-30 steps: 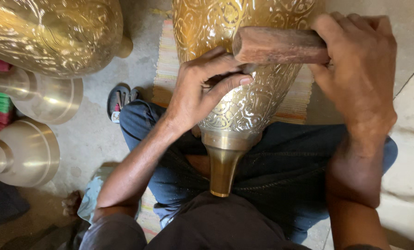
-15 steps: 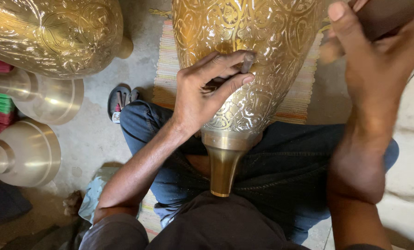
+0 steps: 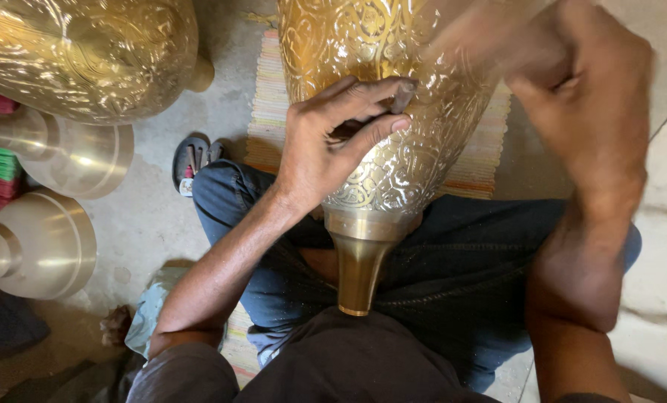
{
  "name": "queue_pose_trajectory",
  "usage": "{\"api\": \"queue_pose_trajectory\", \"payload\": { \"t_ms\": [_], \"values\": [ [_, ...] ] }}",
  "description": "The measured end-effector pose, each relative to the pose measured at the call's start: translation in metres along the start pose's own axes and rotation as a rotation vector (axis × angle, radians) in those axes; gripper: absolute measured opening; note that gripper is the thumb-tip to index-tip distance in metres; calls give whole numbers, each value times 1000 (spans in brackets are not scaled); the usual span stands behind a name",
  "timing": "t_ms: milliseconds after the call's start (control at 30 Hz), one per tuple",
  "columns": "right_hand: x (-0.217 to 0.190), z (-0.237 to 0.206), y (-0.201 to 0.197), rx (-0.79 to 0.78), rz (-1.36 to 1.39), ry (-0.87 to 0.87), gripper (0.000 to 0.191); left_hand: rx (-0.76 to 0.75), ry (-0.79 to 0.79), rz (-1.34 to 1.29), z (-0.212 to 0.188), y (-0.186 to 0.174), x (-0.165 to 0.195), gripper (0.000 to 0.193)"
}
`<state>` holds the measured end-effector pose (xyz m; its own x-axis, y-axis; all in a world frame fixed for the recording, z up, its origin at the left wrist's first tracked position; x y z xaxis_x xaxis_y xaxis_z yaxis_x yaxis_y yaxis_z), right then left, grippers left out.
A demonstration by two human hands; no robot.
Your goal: The person sits on the floor and uses a chisel and hammer to engrave intricate floral patterns onto a large brass vessel. They repeatedly strike the chisel to deepen and refine the design on the curved surface.
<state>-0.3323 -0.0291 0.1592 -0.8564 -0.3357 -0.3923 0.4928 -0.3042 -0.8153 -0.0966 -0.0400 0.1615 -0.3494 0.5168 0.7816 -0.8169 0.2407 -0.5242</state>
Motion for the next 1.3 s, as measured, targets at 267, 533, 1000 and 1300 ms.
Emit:
{"api": "queue_pose_trajectory", "payload": {
  "t_ms": [267, 533, 1000, 1300],
  "values": [
    [-8, 3, -2, -15, 137, 28, 23, -36, -57, -58, 3, 0, -2, 35],
    [-10, 5, 11, -84, 271, 80, 18, -52, -37, -53, 3, 0, -3, 34],
    [-25, 12, -3, -17, 186, 53, 28, -79, -42, -45, 3, 0, -4, 33],
    [-27, 6, 3, -14, 149, -62, 15, -84, 15, -48, 4, -2, 4, 37]
  ]
}}
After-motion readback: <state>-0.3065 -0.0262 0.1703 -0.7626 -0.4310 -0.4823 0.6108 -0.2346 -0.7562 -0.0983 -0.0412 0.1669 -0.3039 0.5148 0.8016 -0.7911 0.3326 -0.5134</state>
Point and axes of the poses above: each hand's wrist, its own z-axis towards the middle knuckle, its own y-axis out of the palm, x = y × z, the point moved 10 cm from there along z, towards the middle knuckle, and after that the axes turned 3 degrees about -z, right-handed, at the moved point
